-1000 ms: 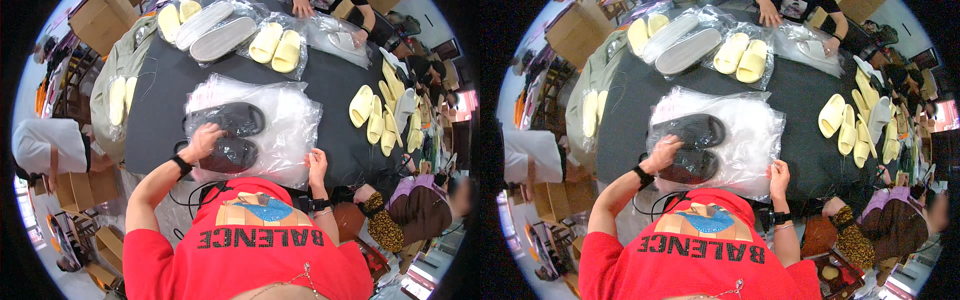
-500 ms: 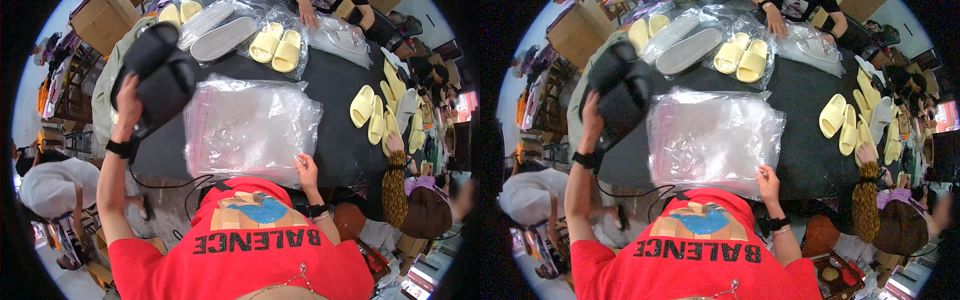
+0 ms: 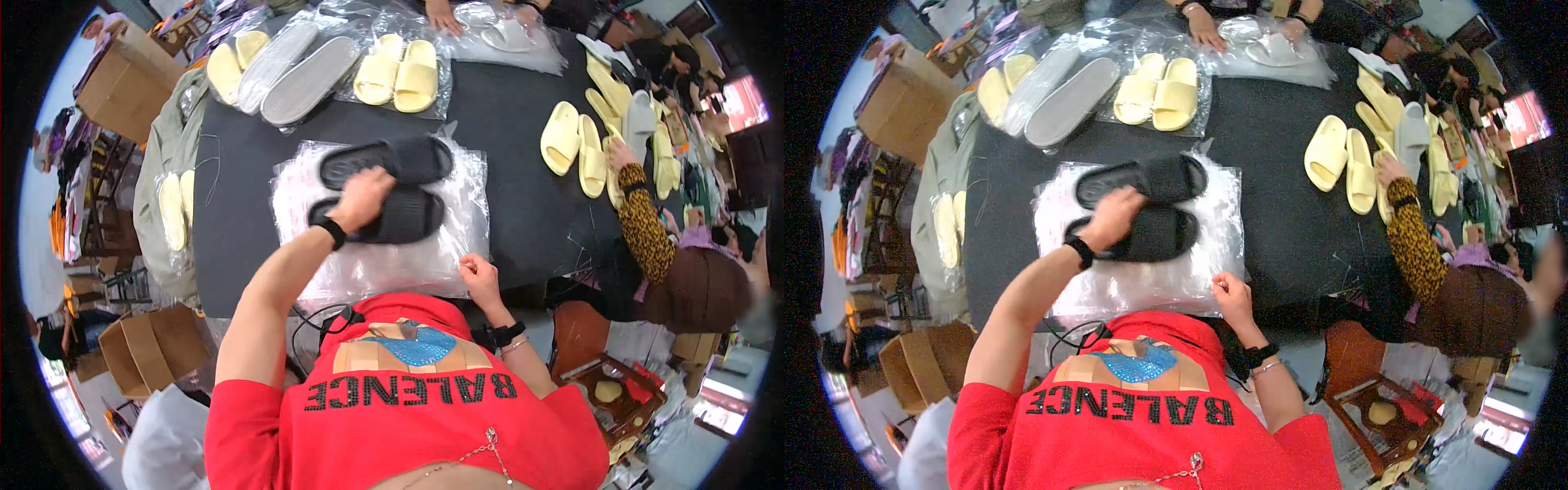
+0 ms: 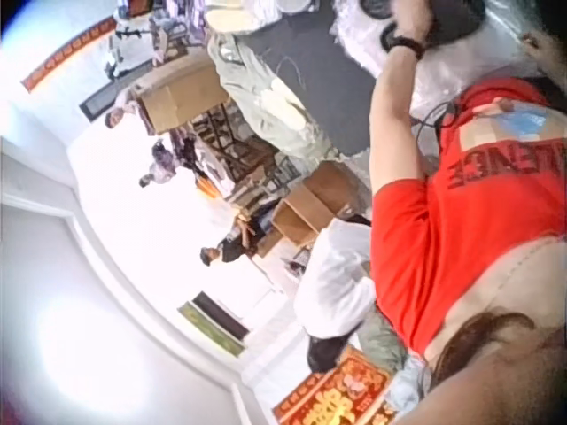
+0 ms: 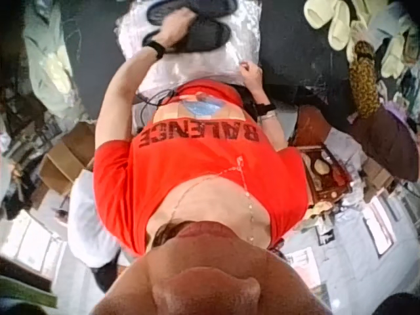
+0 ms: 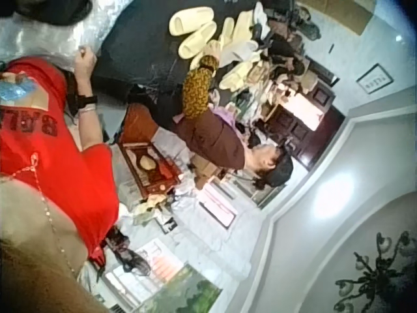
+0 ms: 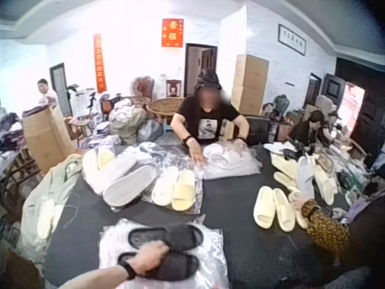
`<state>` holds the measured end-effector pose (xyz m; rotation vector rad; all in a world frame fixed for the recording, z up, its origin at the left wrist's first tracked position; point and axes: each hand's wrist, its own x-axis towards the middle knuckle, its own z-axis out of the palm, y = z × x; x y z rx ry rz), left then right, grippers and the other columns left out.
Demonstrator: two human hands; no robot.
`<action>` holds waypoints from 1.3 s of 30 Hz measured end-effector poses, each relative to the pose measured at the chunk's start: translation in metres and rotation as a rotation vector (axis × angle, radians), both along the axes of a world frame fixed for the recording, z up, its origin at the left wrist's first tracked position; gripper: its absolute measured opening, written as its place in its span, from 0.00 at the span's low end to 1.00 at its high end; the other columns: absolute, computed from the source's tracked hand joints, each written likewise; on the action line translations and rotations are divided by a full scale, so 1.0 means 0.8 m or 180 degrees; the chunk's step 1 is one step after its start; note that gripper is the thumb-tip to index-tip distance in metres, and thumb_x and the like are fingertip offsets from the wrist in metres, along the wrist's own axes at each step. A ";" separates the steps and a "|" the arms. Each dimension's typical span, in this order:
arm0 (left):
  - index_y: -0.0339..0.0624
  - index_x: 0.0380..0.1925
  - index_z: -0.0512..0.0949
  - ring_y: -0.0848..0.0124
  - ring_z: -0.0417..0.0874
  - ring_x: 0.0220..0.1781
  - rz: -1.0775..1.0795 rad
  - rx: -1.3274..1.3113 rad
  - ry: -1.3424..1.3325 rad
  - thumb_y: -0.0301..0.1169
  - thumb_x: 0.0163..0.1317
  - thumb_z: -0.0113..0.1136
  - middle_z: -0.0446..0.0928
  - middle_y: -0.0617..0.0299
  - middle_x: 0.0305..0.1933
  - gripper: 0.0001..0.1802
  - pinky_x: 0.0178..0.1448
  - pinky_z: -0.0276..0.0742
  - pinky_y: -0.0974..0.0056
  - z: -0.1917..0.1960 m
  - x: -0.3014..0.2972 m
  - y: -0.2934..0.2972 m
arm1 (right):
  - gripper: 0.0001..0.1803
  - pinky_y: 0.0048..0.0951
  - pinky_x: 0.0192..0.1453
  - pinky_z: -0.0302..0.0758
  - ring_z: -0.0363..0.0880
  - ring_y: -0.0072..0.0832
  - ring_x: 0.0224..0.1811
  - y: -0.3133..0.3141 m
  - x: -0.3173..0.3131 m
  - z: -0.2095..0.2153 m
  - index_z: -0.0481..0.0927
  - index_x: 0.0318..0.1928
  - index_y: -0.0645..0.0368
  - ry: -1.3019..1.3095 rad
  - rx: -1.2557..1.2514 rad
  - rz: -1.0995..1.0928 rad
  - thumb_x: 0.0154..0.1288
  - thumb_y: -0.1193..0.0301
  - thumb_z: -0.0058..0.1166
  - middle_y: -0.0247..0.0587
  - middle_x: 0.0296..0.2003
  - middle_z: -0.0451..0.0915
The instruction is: The person is packing plastic slippers into clear plastic bags and organizing them on a table.
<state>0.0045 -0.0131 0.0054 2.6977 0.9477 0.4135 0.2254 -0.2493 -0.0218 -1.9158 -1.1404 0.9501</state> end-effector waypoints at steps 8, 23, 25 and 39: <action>0.39 0.35 0.72 0.53 0.77 0.41 0.1532 0.0633 0.0113 0.21 0.49 0.50 0.71 0.53 0.37 0.11 0.41 0.74 0.53 0.087 -0.101 0.076 | 0.10 0.35 0.40 0.73 0.74 0.42 0.41 0.008 -0.015 0.051 0.76 0.32 0.60 -0.2189 0.0620 0.0258 0.51 0.68 0.59 0.43 0.43 0.74; 0.37 0.54 0.65 0.52 0.76 0.41 -0.0461 -0.0676 -0.0044 0.19 0.48 0.51 0.69 0.50 0.42 0.28 0.45 0.74 0.55 0.033 -0.014 -0.058 | 0.32 0.42 0.62 0.61 0.58 0.38 0.63 0.129 0.007 0.058 0.60 0.64 0.54 0.1286 -0.0211 -0.0250 0.67 0.48 0.40 0.44 0.64 0.54; 0.36 0.55 0.63 0.50 0.76 0.41 -0.0379 -0.0855 -0.0246 0.19 0.49 0.50 0.69 0.49 0.43 0.28 0.44 0.75 0.53 0.039 -0.014 -0.063 | 0.29 0.40 0.61 0.63 0.61 0.38 0.62 0.127 -0.002 0.056 0.67 0.60 0.56 0.1230 -0.0182 -0.0171 0.66 0.50 0.43 0.45 0.62 0.58; 0.43 0.34 0.73 0.57 0.77 0.39 -0.0364 -0.0402 0.0071 0.24 0.47 0.54 0.70 0.57 0.33 0.11 0.41 0.75 0.57 0.063 -0.010 -0.070 | 0.42 0.21 0.30 0.71 0.74 0.22 0.33 0.104 -0.041 0.086 0.46 0.67 0.59 0.1585 -0.0570 0.0326 0.61 0.58 0.54 0.41 0.36 0.77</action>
